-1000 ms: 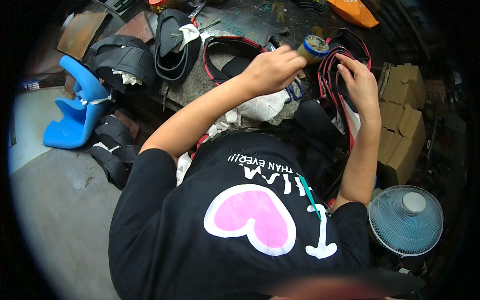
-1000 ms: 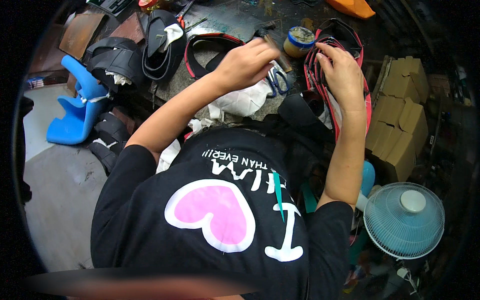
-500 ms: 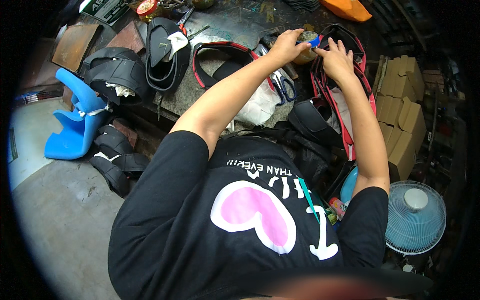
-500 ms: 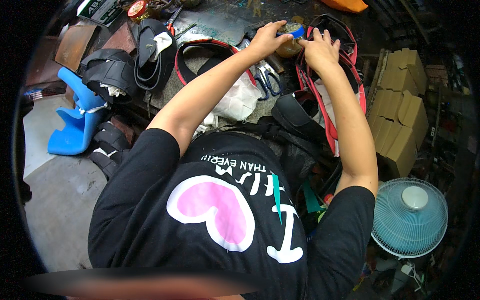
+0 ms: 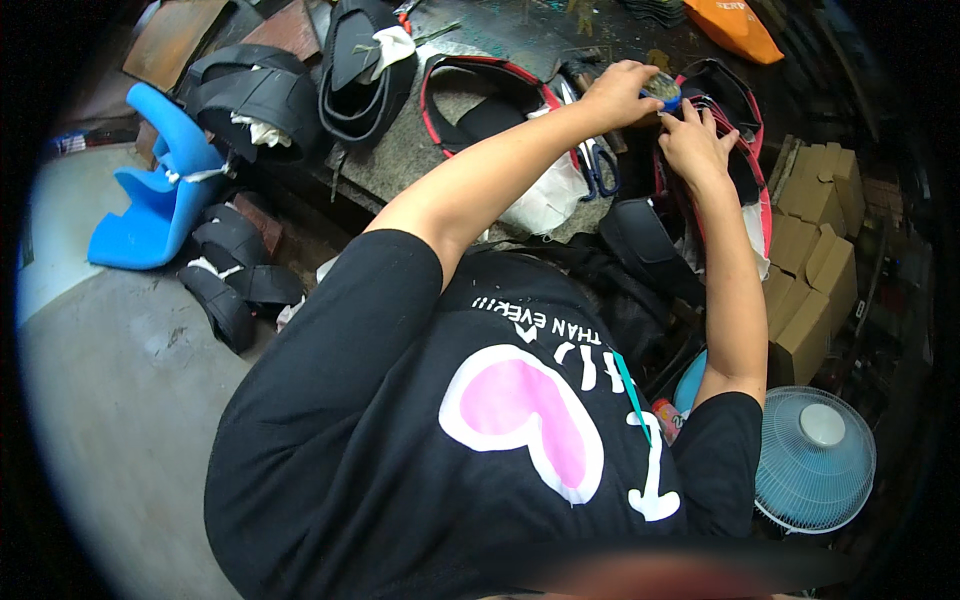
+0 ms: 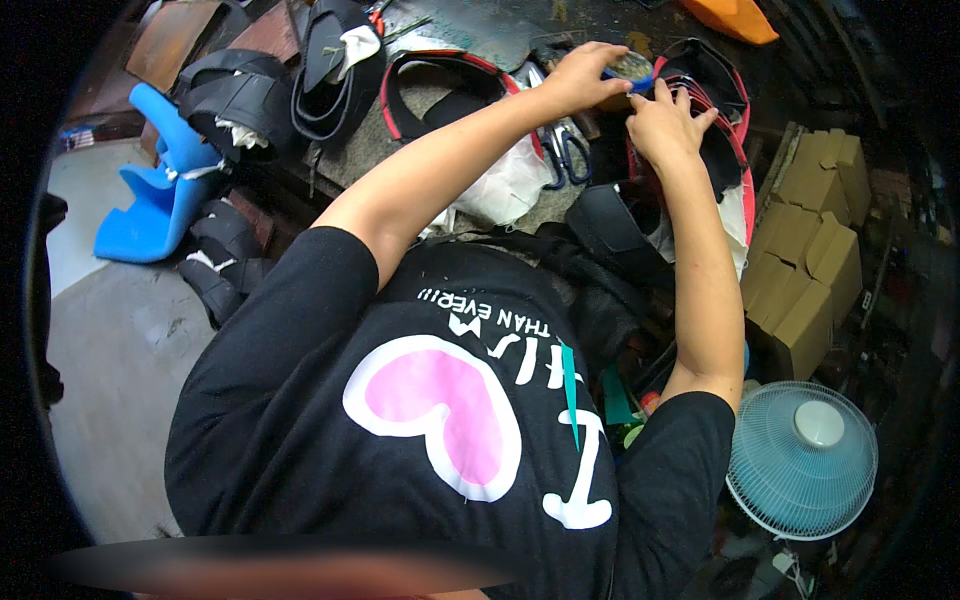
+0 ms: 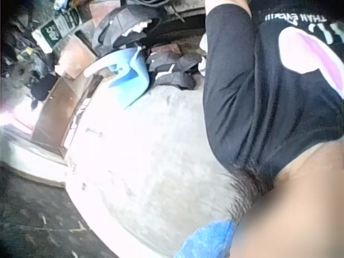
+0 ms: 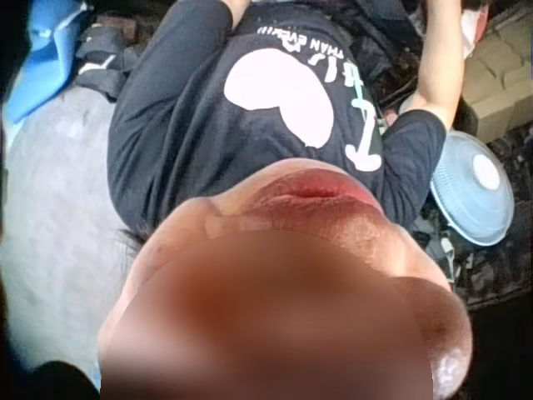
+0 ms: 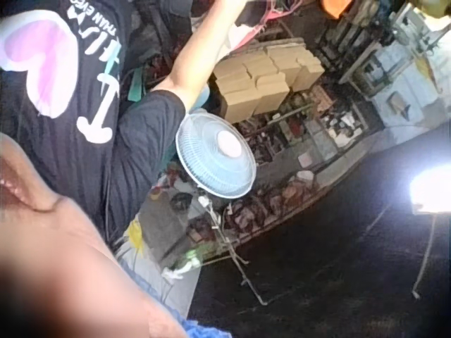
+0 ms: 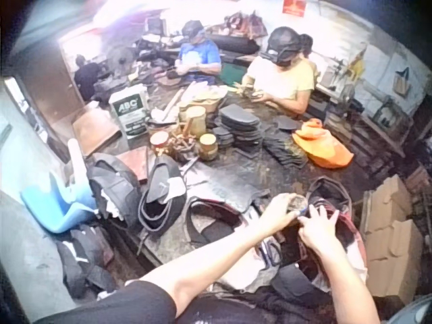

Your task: The person inserts white padding into the interior of a red and black shoe, then uses scissors to trim the excess material flush with the shoe's opening. The person repeats this process on a second shoe, adjusting the padding and cutting it to fit.

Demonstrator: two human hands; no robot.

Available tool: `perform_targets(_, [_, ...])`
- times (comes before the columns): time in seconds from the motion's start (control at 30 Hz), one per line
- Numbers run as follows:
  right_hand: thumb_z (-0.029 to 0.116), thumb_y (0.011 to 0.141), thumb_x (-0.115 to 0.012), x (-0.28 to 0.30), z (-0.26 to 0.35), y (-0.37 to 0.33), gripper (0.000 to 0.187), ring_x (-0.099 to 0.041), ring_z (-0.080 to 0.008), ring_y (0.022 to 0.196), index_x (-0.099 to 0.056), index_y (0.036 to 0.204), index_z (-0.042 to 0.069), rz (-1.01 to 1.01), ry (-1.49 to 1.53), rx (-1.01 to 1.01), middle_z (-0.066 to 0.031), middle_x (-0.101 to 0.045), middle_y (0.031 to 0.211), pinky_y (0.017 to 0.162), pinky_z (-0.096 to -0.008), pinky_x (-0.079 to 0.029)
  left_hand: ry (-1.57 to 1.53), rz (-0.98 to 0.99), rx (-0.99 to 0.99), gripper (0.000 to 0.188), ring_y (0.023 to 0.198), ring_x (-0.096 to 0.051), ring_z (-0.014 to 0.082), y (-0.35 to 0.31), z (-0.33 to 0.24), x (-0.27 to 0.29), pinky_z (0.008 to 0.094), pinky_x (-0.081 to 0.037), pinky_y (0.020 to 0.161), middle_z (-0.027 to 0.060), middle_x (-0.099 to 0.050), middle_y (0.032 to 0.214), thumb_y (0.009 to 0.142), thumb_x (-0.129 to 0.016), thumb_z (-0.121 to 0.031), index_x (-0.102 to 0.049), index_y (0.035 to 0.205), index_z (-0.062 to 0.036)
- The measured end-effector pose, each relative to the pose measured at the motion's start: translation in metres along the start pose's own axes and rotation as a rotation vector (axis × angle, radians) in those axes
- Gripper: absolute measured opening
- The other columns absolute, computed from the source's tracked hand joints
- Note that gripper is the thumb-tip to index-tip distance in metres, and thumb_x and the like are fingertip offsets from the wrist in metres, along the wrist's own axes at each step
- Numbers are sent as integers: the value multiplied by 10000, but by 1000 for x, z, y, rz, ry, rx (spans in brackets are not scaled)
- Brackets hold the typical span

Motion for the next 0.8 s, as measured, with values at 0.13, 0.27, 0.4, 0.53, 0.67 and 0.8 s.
perform_targets(0.13, [260, 882, -562, 9, 7, -12, 405, -358, -313, 1407, -639, 1280, 275, 8, 11, 21, -78, -454, 1488, 1077, -753, -168, 120, -105, -127, 478, 1231, -532, 370, -14, -21, 44, 425, -429, 1050, 222, -573, 1307, 832, -711, -304, -626, 1239, -68])
perform_targets(0.27, [226, 878, -603, 51, 21, -37, 250, -451, -298, 1321, -713, 1103, 213, -305, 128, 123, -81, -532, 1391, 1045, -696, -290, 421, -174, -132, 278, 1010, -623, 326, -53, -19, 150, 433, -524, 881, 130, -653, 1023, 784, -620, -89, -680, 1055, -84])
perform_targets(0.4, [80, 852, -641, 82, 77, -75, 223, -630, -266, 974, -703, 1061, 128, -693, 713, 537, -87, -664, 1057, 861, -363, -495, 772, 252, 98, 227, 934, -670, 352, -119, 7, 208, 465, -552, 782, 169, -681, 969, 787, -567, -99, -674, 983, -58])
perform_targets(0.53, [45, 889, -578, 16, 182, -72, 348, -645, -243, 1060, -617, 1234, 60, -26, 1362, 578, -128, -663, 1170, 949, -330, -481, 745, 450, 217, 194, 927, -656, 341, -174, 12, 203, 452, -527, 825, 159, -665, 962, 794, -581, -92, -682, 952, -43])
perform_targets(0.67, [41, 820, -559, -15, 193, -54, 418, -616, -327, 1060, -630, 1226, 112, -232, 1131, 636, -138, -647, 1139, 941, -393, -485, 715, 284, 182, 266, 931, -628, 310, -198, 1, 198, 412, -531, 808, 118, -647, 925, 768, -728, -264, -704, 937, -60])
perform_targets(0.8, [64, 827, -574, -35, 193, -43, 458, -592, -236, 1152, -624, 1280, 111, 46, 1439, 556, -112, -639, 1220, 998, -319, -439, 766, 232, 202, 269, 916, -636, 309, -198, 3, 188, 410, -533, 792, 104, -650, 910, 756, -744, -288, -715, 910, -69])
Point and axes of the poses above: each hand's wrist, its own y-axis towards the middle knuckle, its own x-axis out of the back of the hand, z = x × y, the point moved 5 cm from there along y, towards the middle knuckle
